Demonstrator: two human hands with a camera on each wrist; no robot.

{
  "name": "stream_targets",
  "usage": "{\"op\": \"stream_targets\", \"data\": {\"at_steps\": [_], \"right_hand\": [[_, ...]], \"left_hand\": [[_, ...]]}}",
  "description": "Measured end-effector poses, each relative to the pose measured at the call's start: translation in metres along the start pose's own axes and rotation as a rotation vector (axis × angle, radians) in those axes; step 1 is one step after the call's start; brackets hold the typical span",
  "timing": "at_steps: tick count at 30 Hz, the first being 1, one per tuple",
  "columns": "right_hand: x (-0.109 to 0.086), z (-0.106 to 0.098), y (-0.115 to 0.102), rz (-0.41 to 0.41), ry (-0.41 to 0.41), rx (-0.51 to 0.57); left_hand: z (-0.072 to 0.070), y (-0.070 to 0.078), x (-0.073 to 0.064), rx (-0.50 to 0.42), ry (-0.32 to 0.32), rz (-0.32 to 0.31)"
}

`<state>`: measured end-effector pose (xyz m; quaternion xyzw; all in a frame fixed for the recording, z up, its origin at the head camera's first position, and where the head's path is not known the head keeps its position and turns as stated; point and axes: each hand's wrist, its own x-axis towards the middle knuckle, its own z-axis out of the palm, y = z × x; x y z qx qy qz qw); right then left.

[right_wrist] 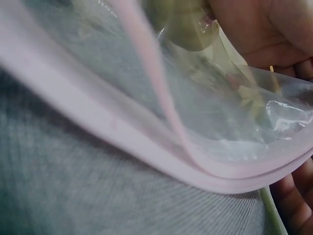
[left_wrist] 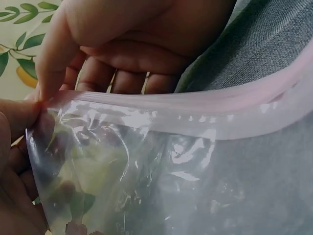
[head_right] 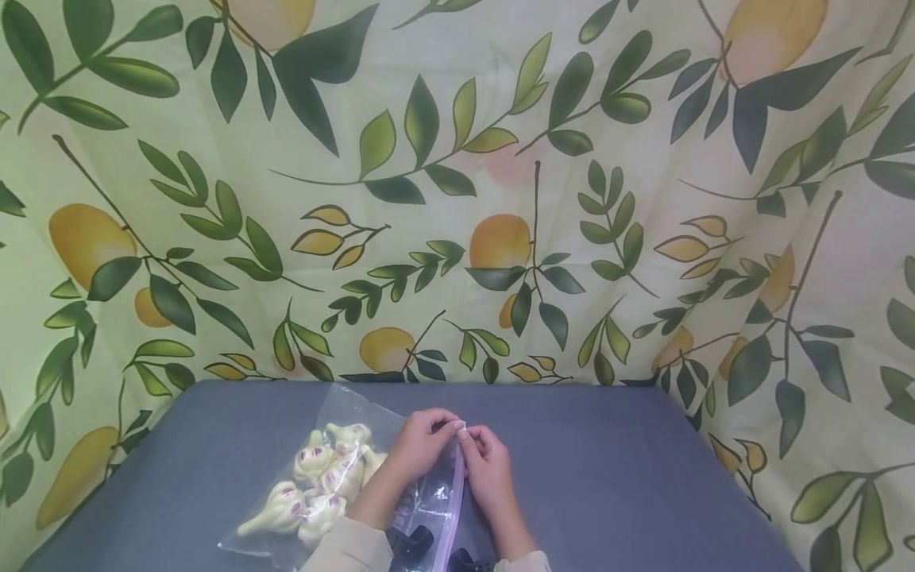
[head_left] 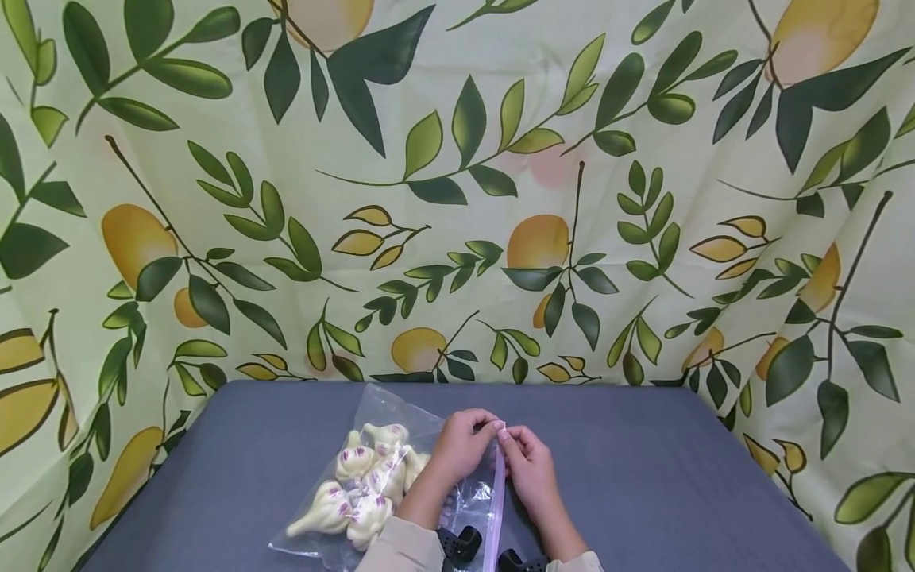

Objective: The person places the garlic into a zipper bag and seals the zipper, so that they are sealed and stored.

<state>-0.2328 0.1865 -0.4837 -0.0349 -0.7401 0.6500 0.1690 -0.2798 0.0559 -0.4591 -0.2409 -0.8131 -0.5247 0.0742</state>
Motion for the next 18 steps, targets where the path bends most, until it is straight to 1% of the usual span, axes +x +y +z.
{"op": "stream_targets", "data": {"at_steps": [1,3,7,8,9,10,16,18], "right_hand": [[0.0,0.0,-0.001,0.004,-0.002,-0.003],[-0.004,0.0,-0.011,0.006,-0.013,-0.011],[-0.003,0.0,-0.009,-0.003,-0.016,-0.025],[-0.003,0.0,-0.009,-0.016,-0.017,-0.028],[-0.001,0.001,-0.004,-0.02,-0.021,-0.027],[0.001,0.001,0.002,-0.023,-0.022,-0.038],[0.001,0.004,0.002,-0.039,-0.062,-0.088],[0.0,0.004,0.001,-0.04,-0.066,-0.077]], "left_hand": [[0.001,0.0,0.0,0.002,0.003,0.001],[0.002,0.001,-0.001,0.004,0.01,0.0],[0.005,0.002,-0.001,-0.006,0.024,-0.017],[0.005,0.001,0.0,-0.011,0.025,-0.023],[0.005,0.001,0.0,-0.017,0.028,-0.03],[0.004,0.0,0.001,-0.023,0.033,-0.037],[-0.002,-0.002,0.003,-0.058,0.082,-0.077],[-0.004,-0.002,0.003,-0.077,0.083,-0.089]]}}
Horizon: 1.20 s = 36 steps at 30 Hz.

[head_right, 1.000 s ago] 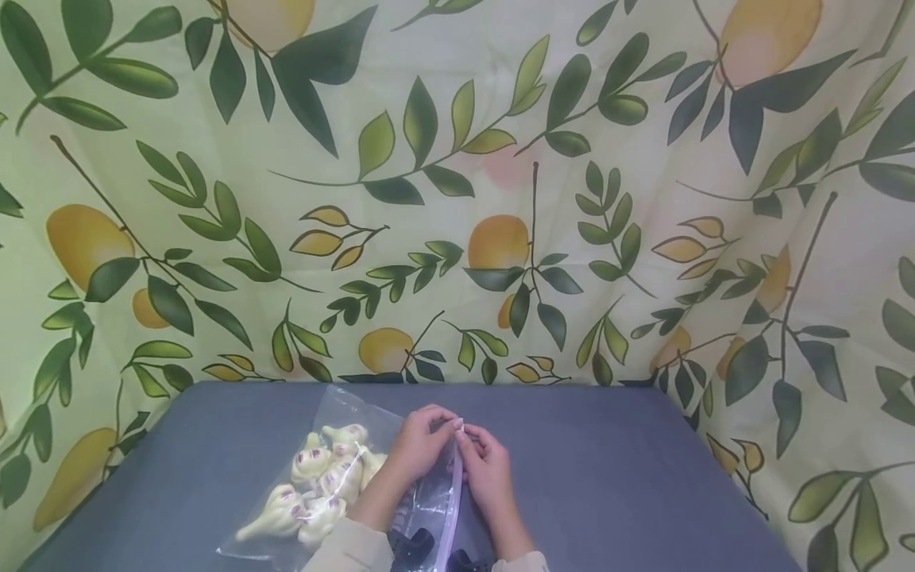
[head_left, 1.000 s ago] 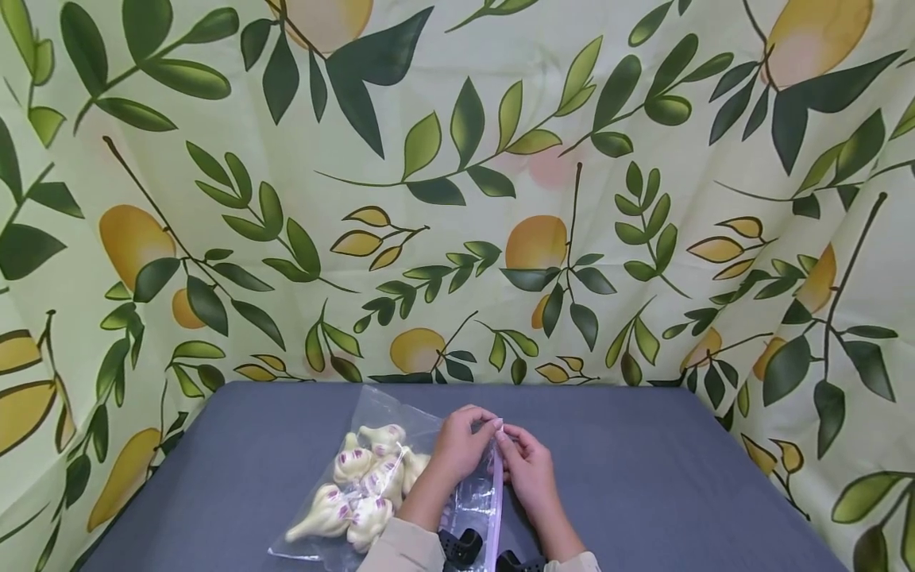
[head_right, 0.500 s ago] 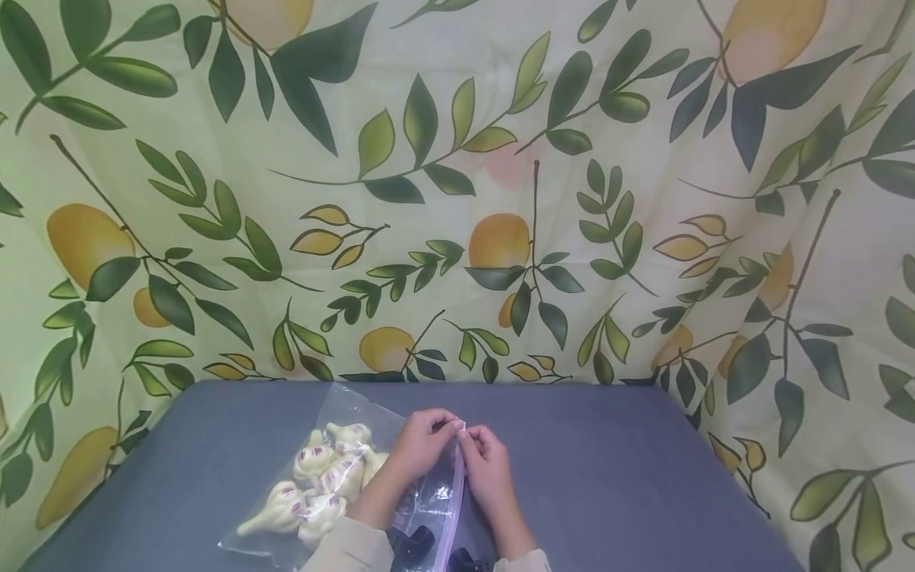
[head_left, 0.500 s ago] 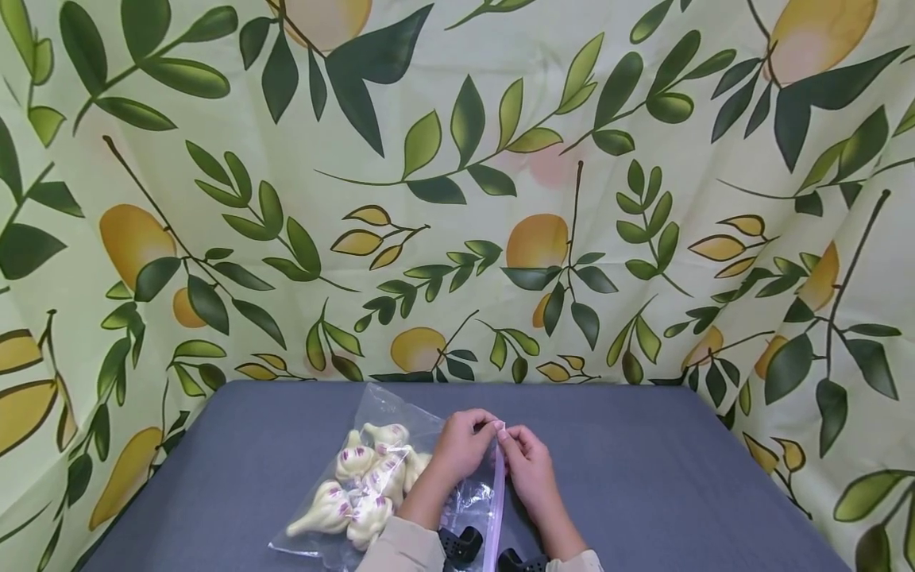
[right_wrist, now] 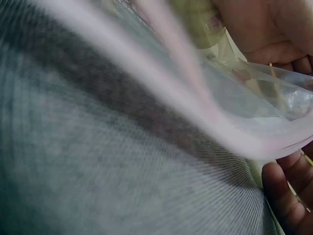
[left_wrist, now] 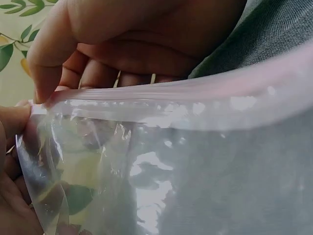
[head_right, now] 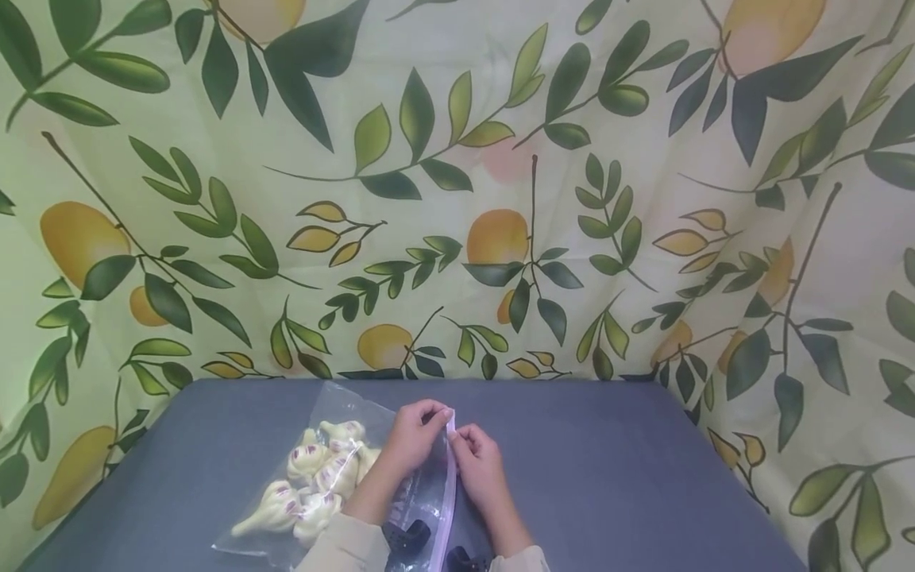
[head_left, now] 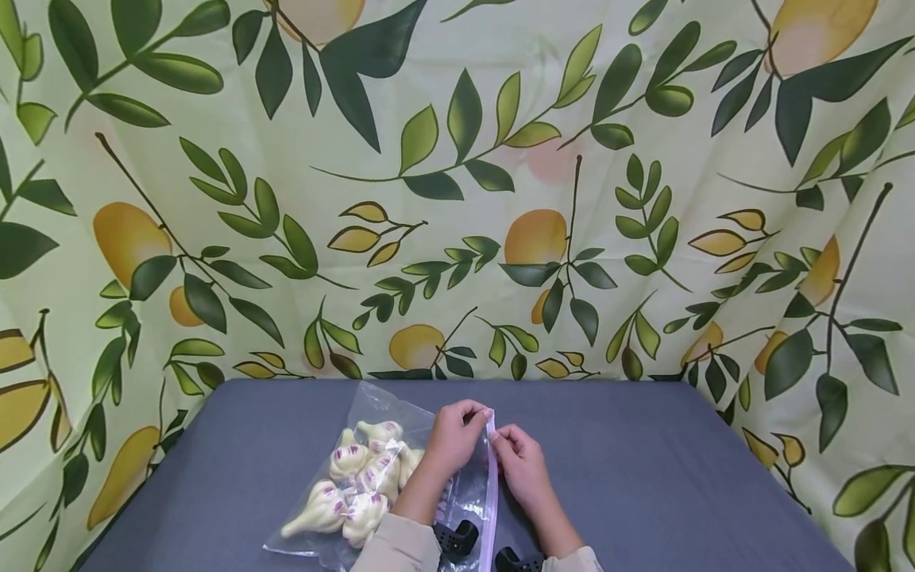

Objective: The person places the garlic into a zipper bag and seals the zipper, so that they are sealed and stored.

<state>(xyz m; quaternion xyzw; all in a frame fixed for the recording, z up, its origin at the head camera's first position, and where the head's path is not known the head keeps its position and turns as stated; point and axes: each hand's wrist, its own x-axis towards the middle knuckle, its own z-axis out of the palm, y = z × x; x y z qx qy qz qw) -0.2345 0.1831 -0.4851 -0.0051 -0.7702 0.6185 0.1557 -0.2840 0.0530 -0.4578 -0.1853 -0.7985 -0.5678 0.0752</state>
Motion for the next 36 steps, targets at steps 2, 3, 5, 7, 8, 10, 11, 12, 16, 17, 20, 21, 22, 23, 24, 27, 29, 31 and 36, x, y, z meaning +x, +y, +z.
{"op": "stream_targets", "data": {"at_steps": [2,3,5,7,8,10,11,12,16,17,20,21,22,23,24,27,29,31,36], "right_hand": [[0.0,0.0,-0.002,-0.006,0.002,0.012],[0.0,0.001,-0.002,-0.016,0.006,0.003],[-0.001,0.001,-0.006,-0.044,0.01,-0.023],[-0.003,0.002,-0.012,-0.067,0.017,-0.057],[-0.005,0.002,-0.017,-0.078,0.019,-0.078],[-0.009,0.001,-0.028,-0.083,0.016,-0.11],[-0.01,0.0,-0.032,-0.074,0.016,-0.118],[-0.012,0.0,-0.036,-0.082,0.012,-0.124],[-0.009,0.0,-0.029,-0.069,0.023,-0.144],[-0.007,0.0,-0.024,-0.076,0.025,-0.145],[-0.002,0.001,-0.009,-0.068,0.019,-0.158],[-0.001,0.002,-0.006,-0.074,0.011,-0.162],[0.0,0.002,-0.004,-0.076,0.002,-0.168],[0.0,0.002,-0.002,-0.08,-0.007,-0.173],[0.0,0.002,-0.002,-0.073,-0.013,-0.176],[-0.002,0.004,-0.002,-0.074,-0.032,-0.18],[-0.003,0.005,-0.003,-0.069,-0.043,-0.168],[-0.004,0.006,-0.004,-0.07,-0.061,-0.153],[-0.006,0.009,-0.006,-0.077,-0.112,-0.183]], "left_hand": [[-0.001,0.0,0.0,-0.023,-0.008,-0.009],[-0.002,0.0,0.0,-0.03,-0.013,-0.007],[-0.002,0.0,0.001,-0.036,-0.031,0.001],[-0.003,0.0,0.001,-0.037,-0.058,0.004],[-0.003,-0.001,0.001,-0.03,-0.073,0.007],[-0.004,-0.002,0.001,-0.016,-0.1,0.019],[-0.005,-0.002,0.001,-0.009,-0.109,0.02],[-0.005,-0.002,0.002,-0.002,-0.115,0.021],[-0.006,-0.002,0.002,0.006,-0.104,0.029],[-0.006,-0.002,0.002,-0.007,-0.094,0.021],[-0.006,-0.004,0.003,-0.054,-0.04,-0.002],[-0.006,-0.004,0.003,-0.069,-0.018,-0.013],[-0.006,-0.005,0.004,-0.082,0.006,-0.022],[-0.007,-0.006,0.004,-0.089,0.029,-0.03],[-0.008,-0.007,0.005,-0.095,0.051,-0.035],[-0.011,-0.009,0.006,-0.115,0.098,-0.053],[-0.014,-0.01,0.008,-0.13,0.121,-0.05],[-0.017,-0.011,0.009,-0.147,0.141,-0.05],[-0.026,-0.012,0.011,-0.172,0.191,-0.067]]}}
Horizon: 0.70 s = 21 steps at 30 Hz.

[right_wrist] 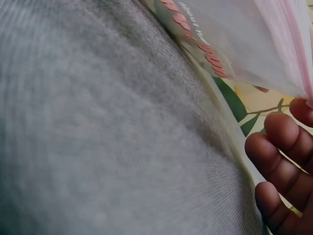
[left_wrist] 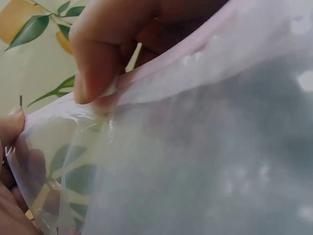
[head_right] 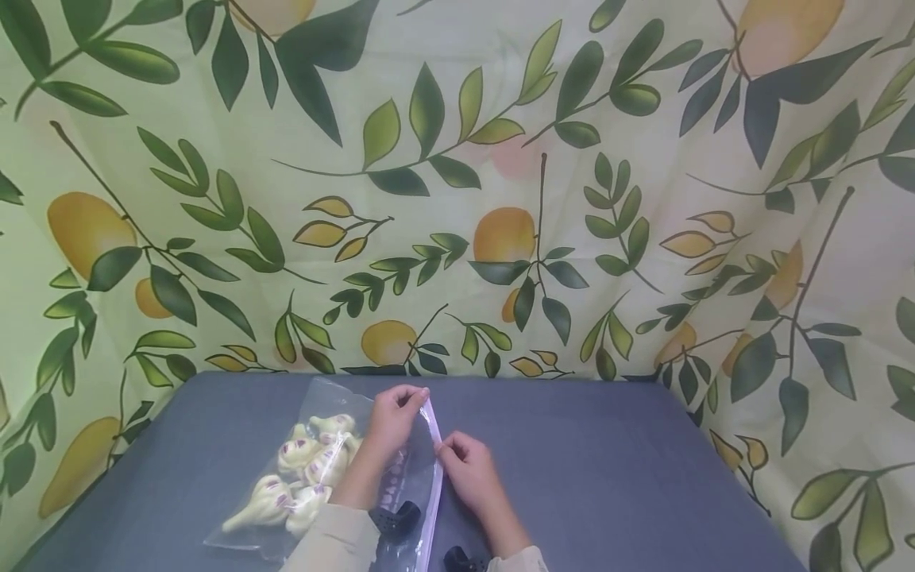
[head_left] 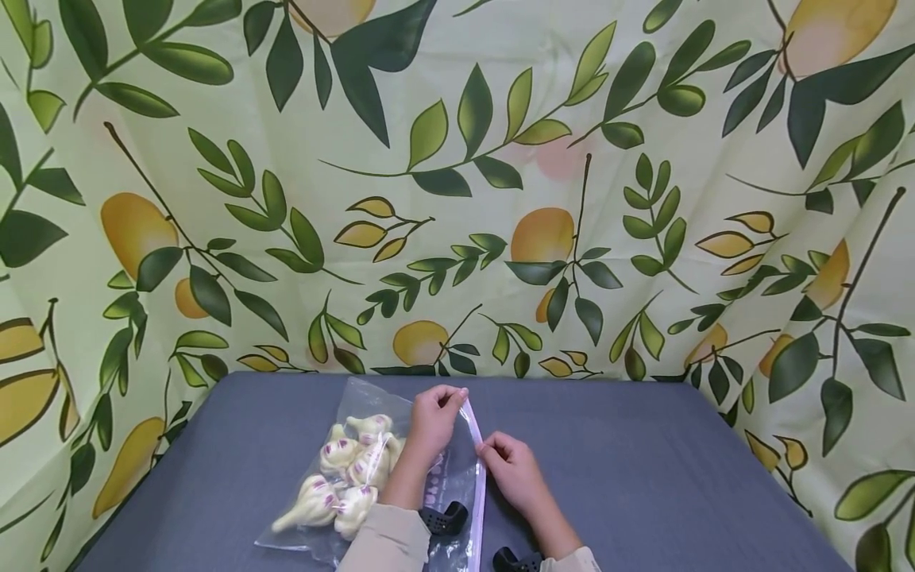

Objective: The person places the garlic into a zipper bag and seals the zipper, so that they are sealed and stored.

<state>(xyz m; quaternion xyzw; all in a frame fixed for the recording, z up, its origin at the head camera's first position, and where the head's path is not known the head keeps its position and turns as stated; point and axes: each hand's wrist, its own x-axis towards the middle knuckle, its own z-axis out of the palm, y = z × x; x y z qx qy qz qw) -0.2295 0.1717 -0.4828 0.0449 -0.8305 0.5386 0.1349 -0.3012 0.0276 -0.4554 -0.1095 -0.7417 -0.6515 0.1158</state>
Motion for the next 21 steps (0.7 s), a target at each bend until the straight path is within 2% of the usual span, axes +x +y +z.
{"op": "stream_targets", "data": {"at_steps": [10,21], "right_hand": [[-0.001,0.0,-0.001,-0.015,-0.158,-0.043],[-0.003,-0.002,0.0,-0.03,-0.303,-0.044]], "left_hand": [[-0.01,0.004,0.005,-0.015,0.088,-0.053],[-0.019,-0.003,0.011,-0.048,0.176,-0.018]]}}
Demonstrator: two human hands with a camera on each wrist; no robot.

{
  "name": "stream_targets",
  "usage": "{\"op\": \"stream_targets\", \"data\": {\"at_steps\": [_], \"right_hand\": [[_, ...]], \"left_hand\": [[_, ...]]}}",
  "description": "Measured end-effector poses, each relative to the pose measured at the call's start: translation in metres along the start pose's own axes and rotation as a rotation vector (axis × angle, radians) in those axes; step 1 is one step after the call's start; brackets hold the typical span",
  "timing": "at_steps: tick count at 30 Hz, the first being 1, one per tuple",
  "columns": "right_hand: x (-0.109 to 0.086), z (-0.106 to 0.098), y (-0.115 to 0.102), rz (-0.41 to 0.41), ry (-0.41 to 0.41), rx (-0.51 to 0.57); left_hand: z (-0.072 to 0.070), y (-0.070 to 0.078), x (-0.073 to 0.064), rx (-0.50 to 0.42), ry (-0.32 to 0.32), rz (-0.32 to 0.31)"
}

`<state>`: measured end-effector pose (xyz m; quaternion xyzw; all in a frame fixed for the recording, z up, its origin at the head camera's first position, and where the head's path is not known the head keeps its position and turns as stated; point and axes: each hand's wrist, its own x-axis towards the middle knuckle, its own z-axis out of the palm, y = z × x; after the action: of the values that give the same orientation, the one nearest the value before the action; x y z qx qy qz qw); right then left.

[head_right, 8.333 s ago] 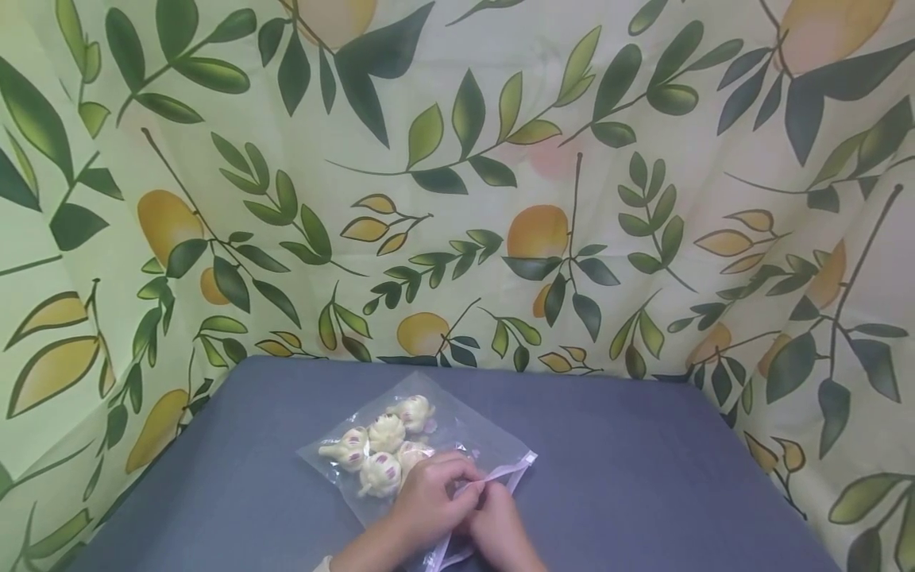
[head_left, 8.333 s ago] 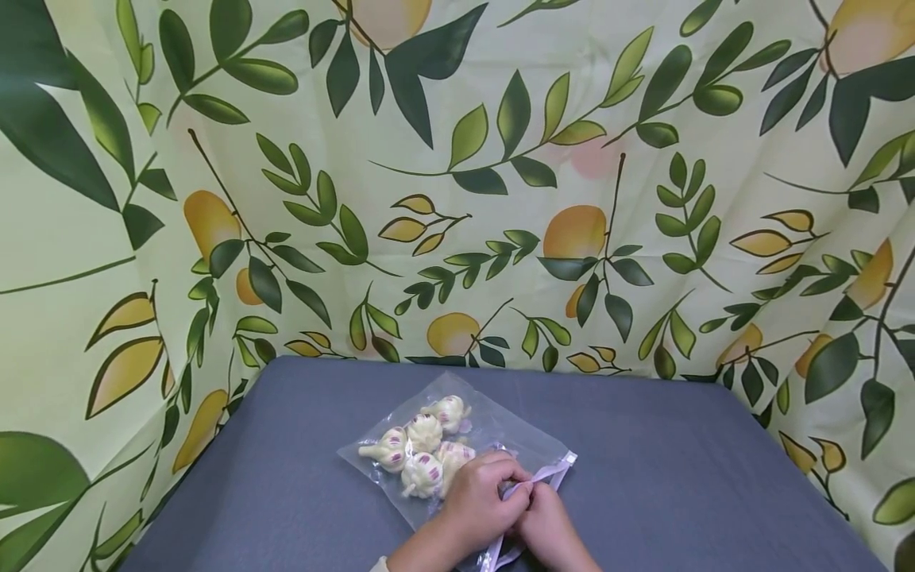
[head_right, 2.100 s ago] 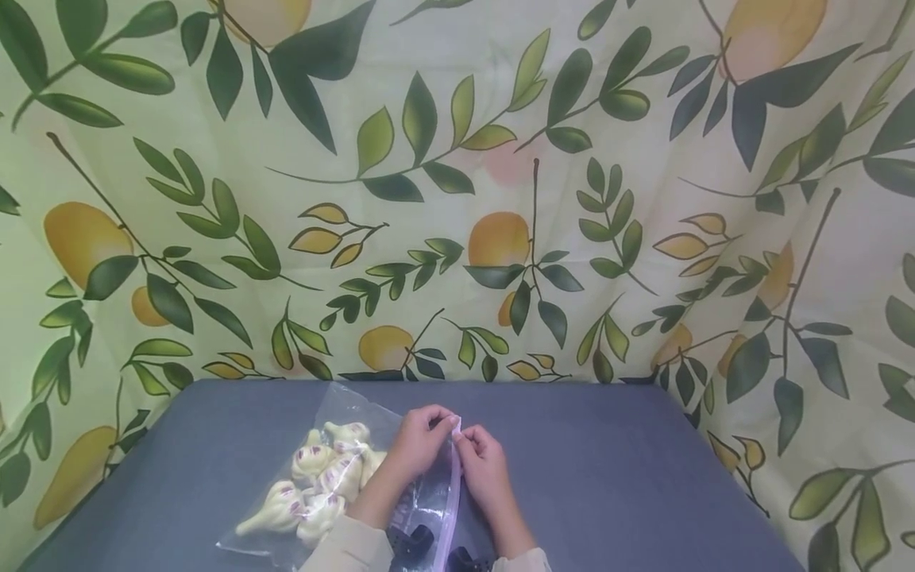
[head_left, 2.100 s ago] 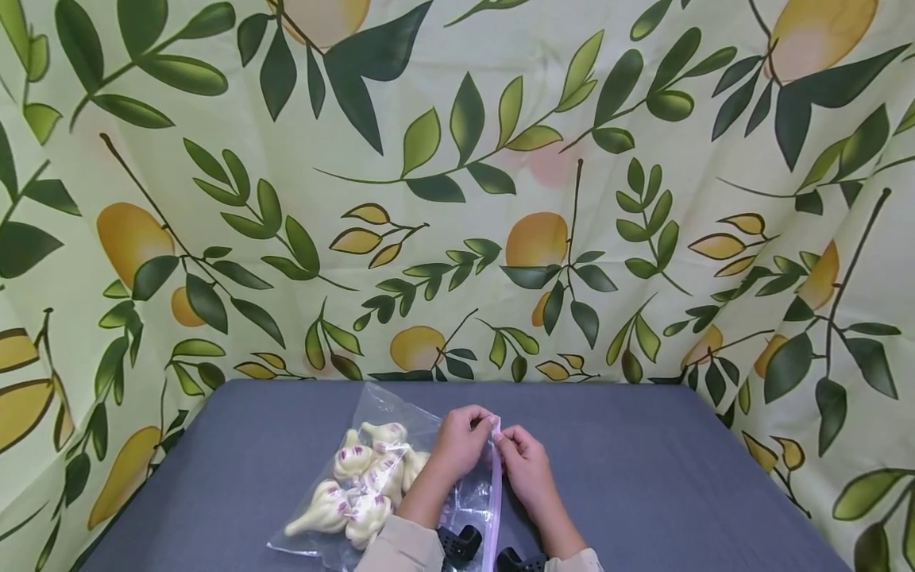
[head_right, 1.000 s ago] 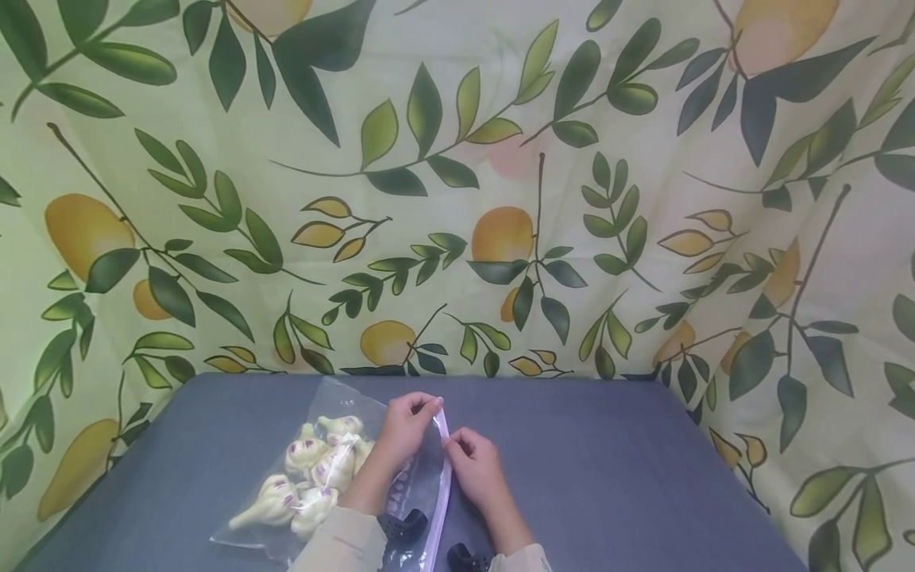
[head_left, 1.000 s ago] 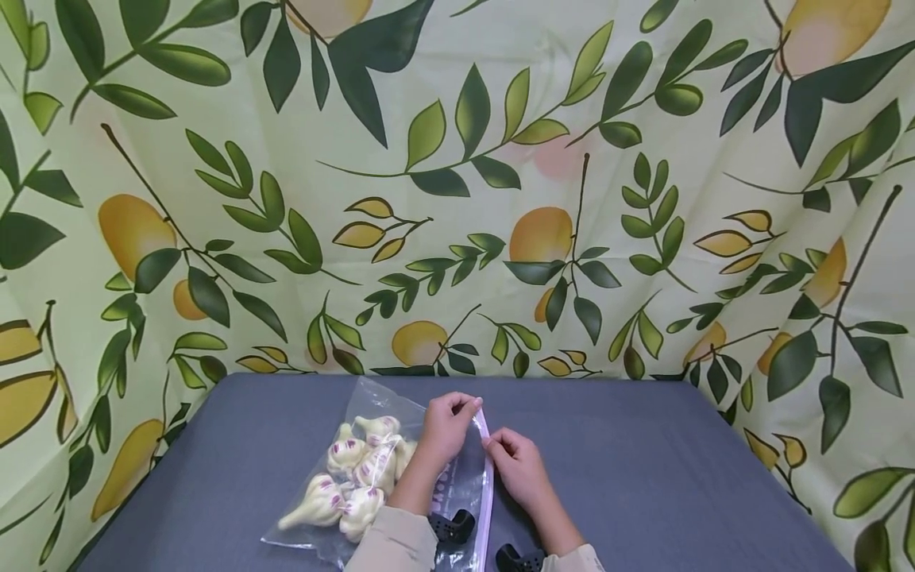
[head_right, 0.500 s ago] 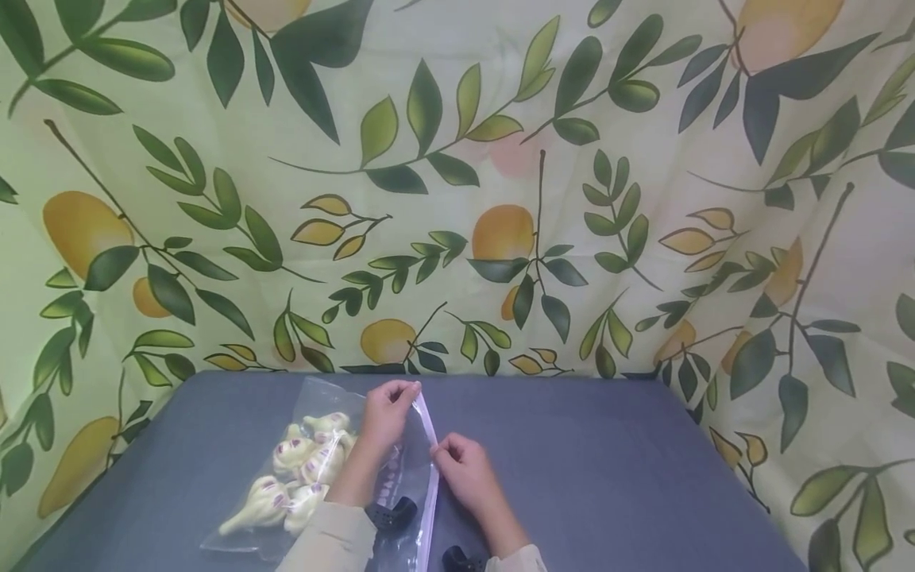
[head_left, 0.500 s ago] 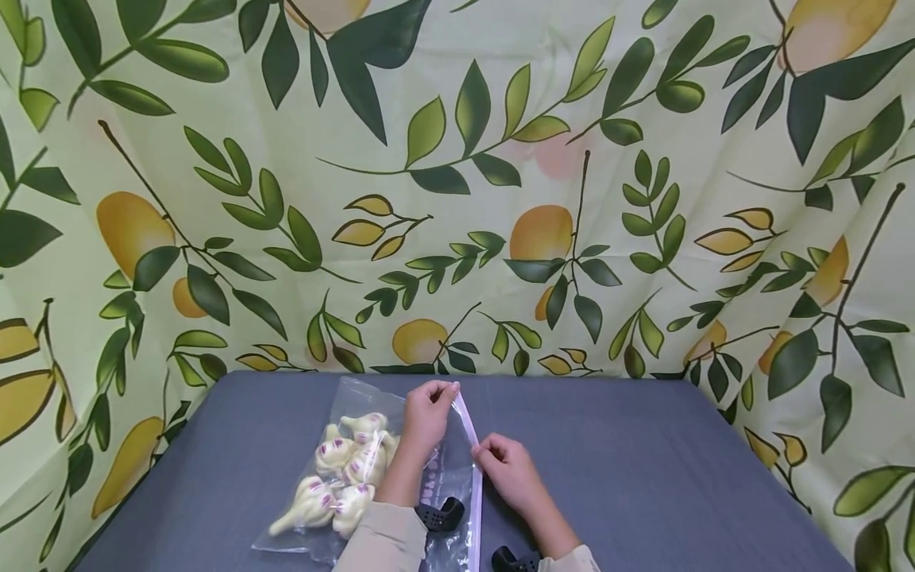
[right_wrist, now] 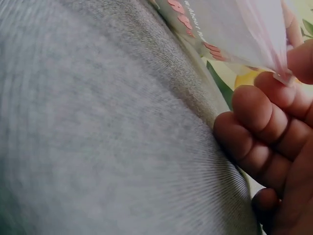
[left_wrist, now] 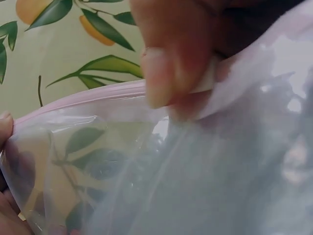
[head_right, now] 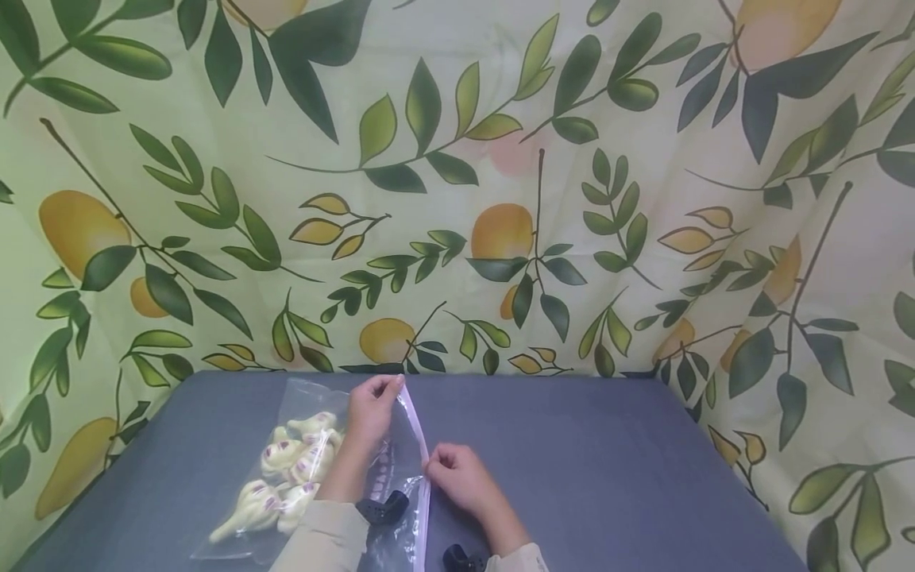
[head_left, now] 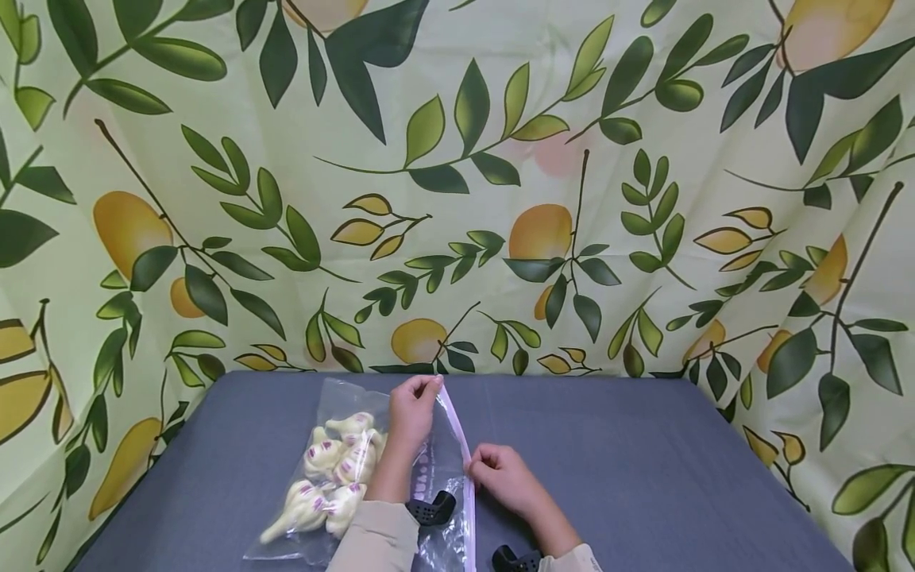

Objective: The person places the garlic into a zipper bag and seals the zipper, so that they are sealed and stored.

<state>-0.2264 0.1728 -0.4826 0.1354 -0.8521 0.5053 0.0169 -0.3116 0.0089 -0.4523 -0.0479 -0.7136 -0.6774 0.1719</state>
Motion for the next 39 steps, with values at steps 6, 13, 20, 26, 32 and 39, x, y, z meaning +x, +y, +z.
{"op": "stream_targets", "data": {"at_steps": [6,13,20,26,32,39], "right_hand": [[-0.002,-0.001,0.001,0.011,-0.069,0.019],[-0.01,-0.006,-0.005,0.031,-0.132,0.029],[-0.023,-0.002,-0.012,0.052,-0.18,0.132],[-0.034,0.004,-0.016,0.078,-0.176,0.17],[-0.045,0.007,-0.02,0.076,-0.182,0.164],[-0.058,0.011,-0.024,0.095,-0.177,0.146]], "left_hand": [[-0.002,0.002,0.0,0.0,0.028,-0.034],[0.0,0.004,0.0,0.008,0.019,-0.037],[0.001,0.002,0.002,0.024,0.008,-0.06],[0.0,0.001,0.003,0.029,0.014,-0.055],[0.001,-0.003,0.004,0.019,0.014,-0.054],[0.002,-0.006,0.004,0.021,0.01,-0.044]]}}
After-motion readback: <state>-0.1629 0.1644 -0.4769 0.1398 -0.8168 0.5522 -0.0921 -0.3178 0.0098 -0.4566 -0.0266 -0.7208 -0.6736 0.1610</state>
